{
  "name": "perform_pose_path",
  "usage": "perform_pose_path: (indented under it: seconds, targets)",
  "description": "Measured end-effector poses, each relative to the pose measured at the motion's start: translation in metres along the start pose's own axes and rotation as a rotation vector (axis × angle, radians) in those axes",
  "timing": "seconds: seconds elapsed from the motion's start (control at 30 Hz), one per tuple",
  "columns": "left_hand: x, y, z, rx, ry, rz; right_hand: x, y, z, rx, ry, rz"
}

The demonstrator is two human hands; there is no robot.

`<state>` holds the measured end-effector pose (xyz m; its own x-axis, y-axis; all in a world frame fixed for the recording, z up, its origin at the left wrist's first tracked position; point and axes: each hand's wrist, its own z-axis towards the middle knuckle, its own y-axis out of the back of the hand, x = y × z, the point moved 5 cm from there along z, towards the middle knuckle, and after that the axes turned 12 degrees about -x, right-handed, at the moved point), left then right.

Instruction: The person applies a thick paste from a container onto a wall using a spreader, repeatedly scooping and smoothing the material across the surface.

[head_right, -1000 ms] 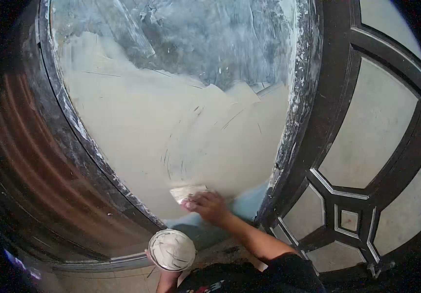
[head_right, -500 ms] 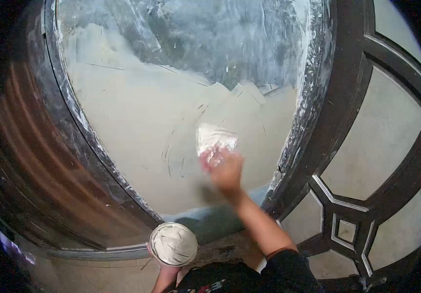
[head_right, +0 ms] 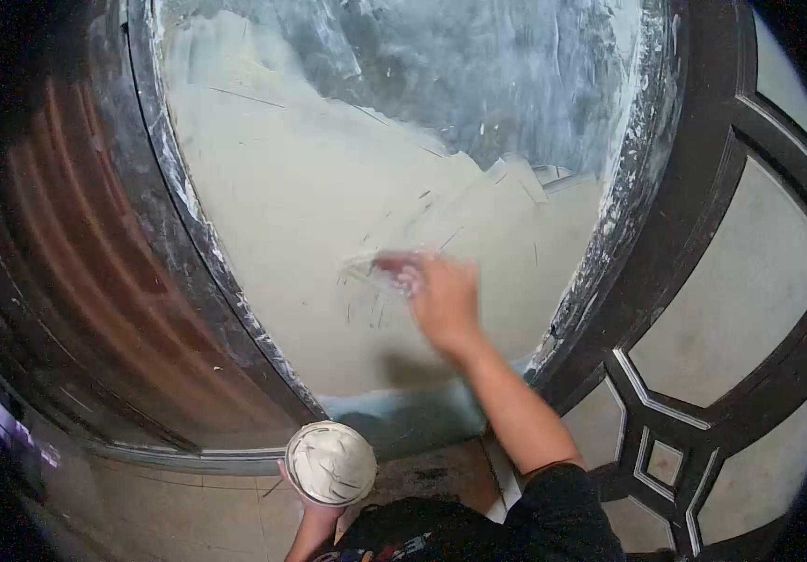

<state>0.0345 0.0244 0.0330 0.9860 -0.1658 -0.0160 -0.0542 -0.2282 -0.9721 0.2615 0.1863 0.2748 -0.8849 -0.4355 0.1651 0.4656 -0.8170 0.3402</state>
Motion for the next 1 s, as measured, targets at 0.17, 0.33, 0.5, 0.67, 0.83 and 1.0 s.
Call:
perform_pose_path:
  seconds: [0.17, 0.33, 0.5, 0.67, 0.83, 1.0]
  targets:
    - [-0.001, 0.004, -0.003, -0.010, 0.050, -0.154, -0.017, 0.060, 0.065, -0.391, -0.354, 0.394]
    - [-0.010, 0.036, 0.005, -0.034, 0.003, -0.153, 0.035, -0.022, -0.038, 0.467, 0.157, 0.125]
    - [-0.016, 0.023, 0.003, 0.081, -0.186, 0.489, 0.011, -0.026, -0.014, 0.247, 0.147, -0.037]
    - [-0.004, -0.012, -0.011, 0.259, -0.114, 0.500, -0.012, 0.067, 0.078, -0.336, -0.141, 0.087]
    - [0.006, -0.020, -0.015, 0.222, 0.113, -0.079, 0.032, 0.007, -0.004, 0.091, 0.180, 0.093]
    - [0.002, -0.003, 0.002, 0.255, -0.081, 0.472, 0.046, -0.061, -0.051, 0.619, 0.320, -0.040]
